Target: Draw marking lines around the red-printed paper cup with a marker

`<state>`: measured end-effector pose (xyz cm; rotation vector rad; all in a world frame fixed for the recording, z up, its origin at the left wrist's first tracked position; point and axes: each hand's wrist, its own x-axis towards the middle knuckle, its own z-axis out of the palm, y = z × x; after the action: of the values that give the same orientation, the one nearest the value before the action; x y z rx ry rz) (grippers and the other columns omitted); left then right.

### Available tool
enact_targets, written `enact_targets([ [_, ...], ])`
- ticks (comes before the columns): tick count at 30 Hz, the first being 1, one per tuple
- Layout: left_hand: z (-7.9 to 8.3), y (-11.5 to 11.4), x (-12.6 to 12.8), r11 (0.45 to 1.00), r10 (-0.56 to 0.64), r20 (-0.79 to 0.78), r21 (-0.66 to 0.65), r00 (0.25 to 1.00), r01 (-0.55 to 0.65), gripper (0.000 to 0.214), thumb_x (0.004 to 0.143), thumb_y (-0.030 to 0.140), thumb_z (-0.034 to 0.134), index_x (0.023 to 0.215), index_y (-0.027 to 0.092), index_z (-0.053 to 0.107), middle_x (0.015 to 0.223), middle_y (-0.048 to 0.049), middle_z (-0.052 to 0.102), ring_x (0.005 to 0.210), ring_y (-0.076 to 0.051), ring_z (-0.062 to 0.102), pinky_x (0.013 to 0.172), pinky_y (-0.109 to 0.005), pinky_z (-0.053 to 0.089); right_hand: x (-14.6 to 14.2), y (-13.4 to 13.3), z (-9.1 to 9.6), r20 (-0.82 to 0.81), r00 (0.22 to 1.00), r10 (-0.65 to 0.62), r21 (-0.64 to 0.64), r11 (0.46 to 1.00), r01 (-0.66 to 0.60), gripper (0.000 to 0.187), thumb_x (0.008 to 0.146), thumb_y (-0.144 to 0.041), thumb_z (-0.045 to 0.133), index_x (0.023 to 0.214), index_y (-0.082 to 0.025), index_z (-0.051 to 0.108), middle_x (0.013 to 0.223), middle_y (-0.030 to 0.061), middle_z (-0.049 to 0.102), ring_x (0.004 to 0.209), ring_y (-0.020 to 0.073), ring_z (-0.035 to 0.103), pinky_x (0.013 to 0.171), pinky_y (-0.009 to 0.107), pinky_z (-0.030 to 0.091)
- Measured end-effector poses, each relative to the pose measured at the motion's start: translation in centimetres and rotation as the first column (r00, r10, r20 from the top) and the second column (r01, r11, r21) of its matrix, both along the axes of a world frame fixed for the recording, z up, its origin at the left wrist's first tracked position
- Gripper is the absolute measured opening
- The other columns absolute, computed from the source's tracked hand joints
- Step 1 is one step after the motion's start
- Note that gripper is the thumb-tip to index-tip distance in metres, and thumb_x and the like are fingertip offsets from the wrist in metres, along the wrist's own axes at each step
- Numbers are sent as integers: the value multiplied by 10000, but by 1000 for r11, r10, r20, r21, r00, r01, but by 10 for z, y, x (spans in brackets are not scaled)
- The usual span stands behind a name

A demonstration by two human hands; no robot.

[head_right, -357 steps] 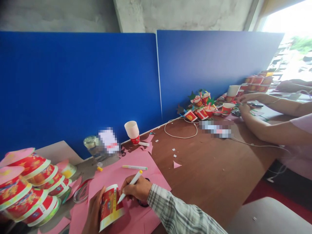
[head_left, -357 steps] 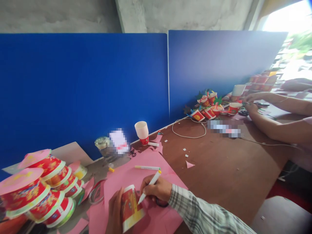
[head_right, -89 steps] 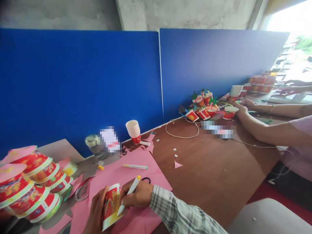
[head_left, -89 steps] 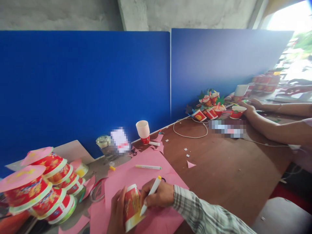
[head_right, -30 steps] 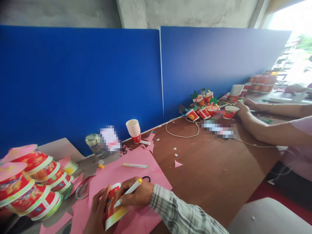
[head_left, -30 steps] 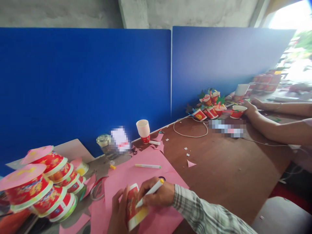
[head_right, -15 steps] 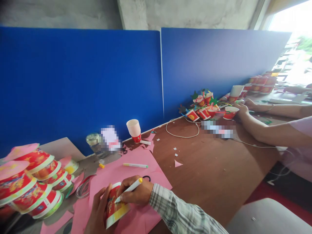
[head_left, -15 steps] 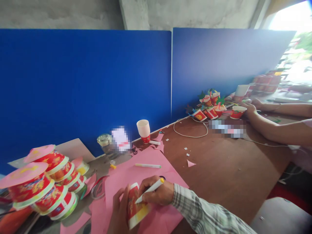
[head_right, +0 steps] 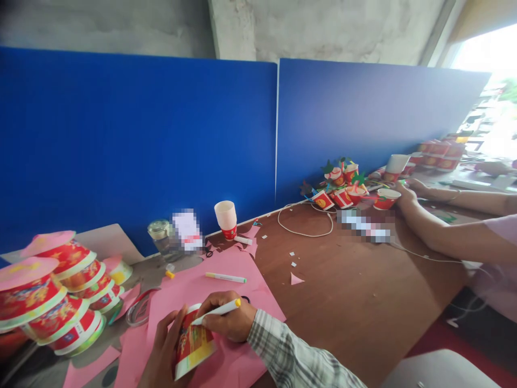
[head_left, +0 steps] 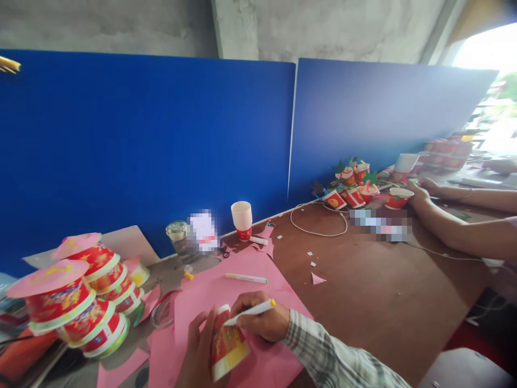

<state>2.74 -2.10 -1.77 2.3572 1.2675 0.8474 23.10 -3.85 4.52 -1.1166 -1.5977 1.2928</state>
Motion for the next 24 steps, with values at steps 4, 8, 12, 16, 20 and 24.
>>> enact_targets([
  [4,0,0,1,1000,-9,15,23,1000,9,925,443,310,692,1214,231,187,1130,-97,365,989,-280,443,716,-326,490,-1,0,1,-2,998,56,-17,998,-56,181,696,-161,552,827,-161,678,714,19,662,633,159,588,543,190,422],
  [8,0,0,1,1000,-23,40,10,999,23,944,432,314,703,1216,225,184,1130,-99,363,980,-281,457,705,-310,495,-3,2,-3,5,1000,26,0,1000,-26,177,684,-167,566,818,-167,682,736,17,663,658,168,591,557,192,427],
  [12,0,-1,1,1000,-19,43,-20,999,20,931,450,341,697,1216,256,175,1136,-92,375,990,-294,447,733,-353,481,-4,3,-7,-27,1000,-3,27,1000,4,187,687,-161,555,826,-171,680,710,8,664,628,164,590,557,195,426],
  [16,0,-2,1,999,-18,44,-29,999,19,925,458,349,697,1215,269,171,1150,-91,352,972,-280,463,719,-346,487,-6,3,-7,-11,1000,-10,37,999,10,155,676,-159,576,783,-175,687,696,5,659,626,167,585,545,193,421],
  [20,-1,-2,2,999,-23,58,-44,998,25,922,466,339,700,1213,285,161,1136,-80,347,951,-254,484,695,-310,499,-7,3,-7,-5,1000,-22,42,999,22,162,689,-163,567,803,-179,681,704,6,652,621,161,581,552,194,420],
  [24,-1,-2,2,998,-23,69,-56,997,27,922,459,325,705,1209,293,169,1144,-77,336,956,-256,481,682,-302,503,-8,2,-7,12,1000,-22,54,998,22,153,688,-173,574,795,-181,684,717,11,655,642,169,585,564,201,426],
])
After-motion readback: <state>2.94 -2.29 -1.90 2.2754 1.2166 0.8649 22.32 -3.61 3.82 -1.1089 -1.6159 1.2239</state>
